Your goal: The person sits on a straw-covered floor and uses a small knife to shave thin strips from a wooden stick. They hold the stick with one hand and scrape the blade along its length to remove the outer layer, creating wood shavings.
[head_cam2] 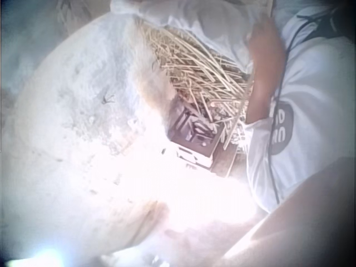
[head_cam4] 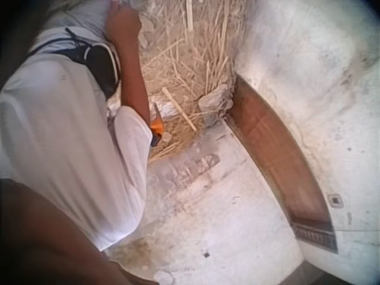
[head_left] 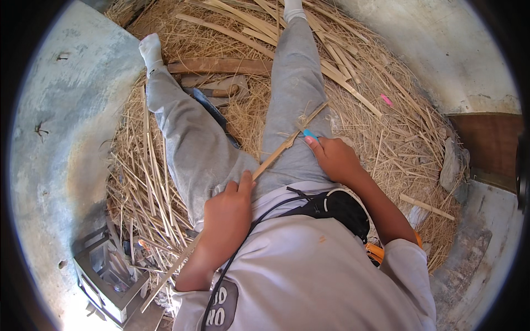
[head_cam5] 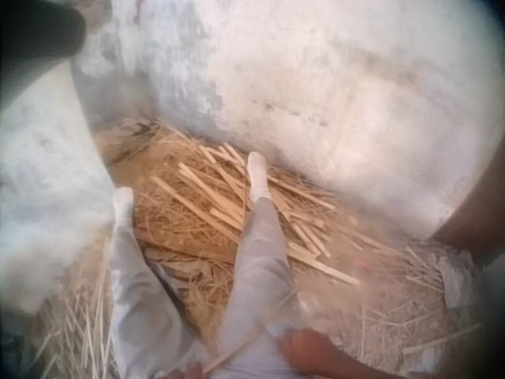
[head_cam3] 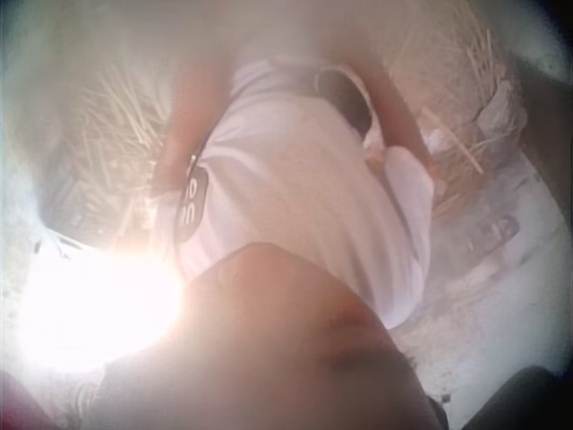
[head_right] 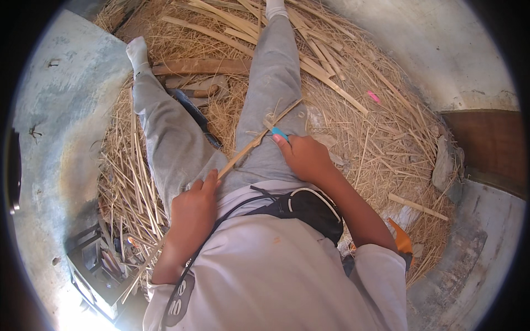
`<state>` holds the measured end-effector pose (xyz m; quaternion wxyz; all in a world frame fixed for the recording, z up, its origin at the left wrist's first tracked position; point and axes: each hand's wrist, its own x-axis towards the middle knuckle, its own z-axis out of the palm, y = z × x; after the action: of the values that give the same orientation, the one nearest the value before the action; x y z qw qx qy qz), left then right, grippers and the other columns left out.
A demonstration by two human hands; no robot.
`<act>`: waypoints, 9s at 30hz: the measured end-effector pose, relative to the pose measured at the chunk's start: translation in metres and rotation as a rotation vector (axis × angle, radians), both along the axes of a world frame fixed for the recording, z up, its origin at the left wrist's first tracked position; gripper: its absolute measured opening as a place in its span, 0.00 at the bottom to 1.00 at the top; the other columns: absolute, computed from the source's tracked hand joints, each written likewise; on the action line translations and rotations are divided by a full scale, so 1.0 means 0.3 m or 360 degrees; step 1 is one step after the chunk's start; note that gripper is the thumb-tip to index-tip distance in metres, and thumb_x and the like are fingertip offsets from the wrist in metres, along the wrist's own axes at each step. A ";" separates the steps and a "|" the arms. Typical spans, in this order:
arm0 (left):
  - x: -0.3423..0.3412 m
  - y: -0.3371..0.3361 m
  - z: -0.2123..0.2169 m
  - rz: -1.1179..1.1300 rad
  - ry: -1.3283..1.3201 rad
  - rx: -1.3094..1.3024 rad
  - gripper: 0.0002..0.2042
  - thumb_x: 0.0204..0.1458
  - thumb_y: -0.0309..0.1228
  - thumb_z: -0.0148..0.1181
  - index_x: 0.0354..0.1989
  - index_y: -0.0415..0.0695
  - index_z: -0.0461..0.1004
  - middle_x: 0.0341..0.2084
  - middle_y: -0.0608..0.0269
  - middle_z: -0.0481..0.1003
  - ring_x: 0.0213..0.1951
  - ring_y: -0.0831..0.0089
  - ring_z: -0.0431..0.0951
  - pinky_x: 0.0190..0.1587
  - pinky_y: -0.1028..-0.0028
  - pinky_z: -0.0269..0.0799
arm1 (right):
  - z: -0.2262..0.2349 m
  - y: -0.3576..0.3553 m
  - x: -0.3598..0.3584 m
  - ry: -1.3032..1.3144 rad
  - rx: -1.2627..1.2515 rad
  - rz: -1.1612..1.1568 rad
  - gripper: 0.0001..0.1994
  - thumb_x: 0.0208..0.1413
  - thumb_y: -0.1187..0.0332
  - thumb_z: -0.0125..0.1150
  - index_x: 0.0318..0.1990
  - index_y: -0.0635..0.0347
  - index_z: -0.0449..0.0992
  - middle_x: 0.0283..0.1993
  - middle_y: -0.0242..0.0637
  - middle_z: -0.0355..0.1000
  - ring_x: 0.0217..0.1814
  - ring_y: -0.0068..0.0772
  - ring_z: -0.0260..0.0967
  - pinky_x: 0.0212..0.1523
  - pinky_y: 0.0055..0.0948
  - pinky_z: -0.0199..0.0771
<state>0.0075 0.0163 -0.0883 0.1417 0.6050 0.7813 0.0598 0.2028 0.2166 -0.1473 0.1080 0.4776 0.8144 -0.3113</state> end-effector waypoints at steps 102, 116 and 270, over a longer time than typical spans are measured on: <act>-0.163 -0.355 0.377 0.0546 -0.0167 -0.0747 0.14 0.67 0.40 0.56 0.35 0.42 0.74 0.17 0.46 0.73 0.24 0.44 0.77 0.28 0.49 0.67 | -0.056 0.033 0.030 0.0426 -0.0070 -0.0232 0.32 0.72 0.44 0.44 0.32 0.67 0.77 0.29 0.60 0.75 0.35 0.64 0.76 0.40 0.51 0.73; -0.325 -0.199 0.296 0.1186 0.0176 0.0756 0.17 0.70 0.33 0.53 0.63 0.42 0.77 0.28 0.49 0.78 0.24 0.65 0.75 0.29 0.66 0.71 | -0.320 0.133 -0.616 0.0411 0.0452 0.1091 0.23 0.66 0.49 0.57 0.41 0.65 0.81 0.42 0.53 0.78 0.46 0.56 0.78 0.46 0.49 0.78; -0.675 0.825 0.739 0.0683 -0.0959 0.2515 0.29 0.70 0.57 0.47 0.22 0.45 0.67 0.14 0.73 0.61 0.18 0.80 0.60 0.23 0.72 0.57 | -0.381 0.094 -0.637 0.0914 -0.0433 -0.0169 0.15 0.60 0.62 0.67 0.25 0.59 0.72 0.20 0.32 0.70 0.23 0.21 0.68 0.23 0.31 0.64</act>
<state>-0.1949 0.2638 0.1334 -0.1331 0.3242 0.5373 0.7672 0.0117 0.2449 -0.2614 -0.0799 0.3932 0.7365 -0.5445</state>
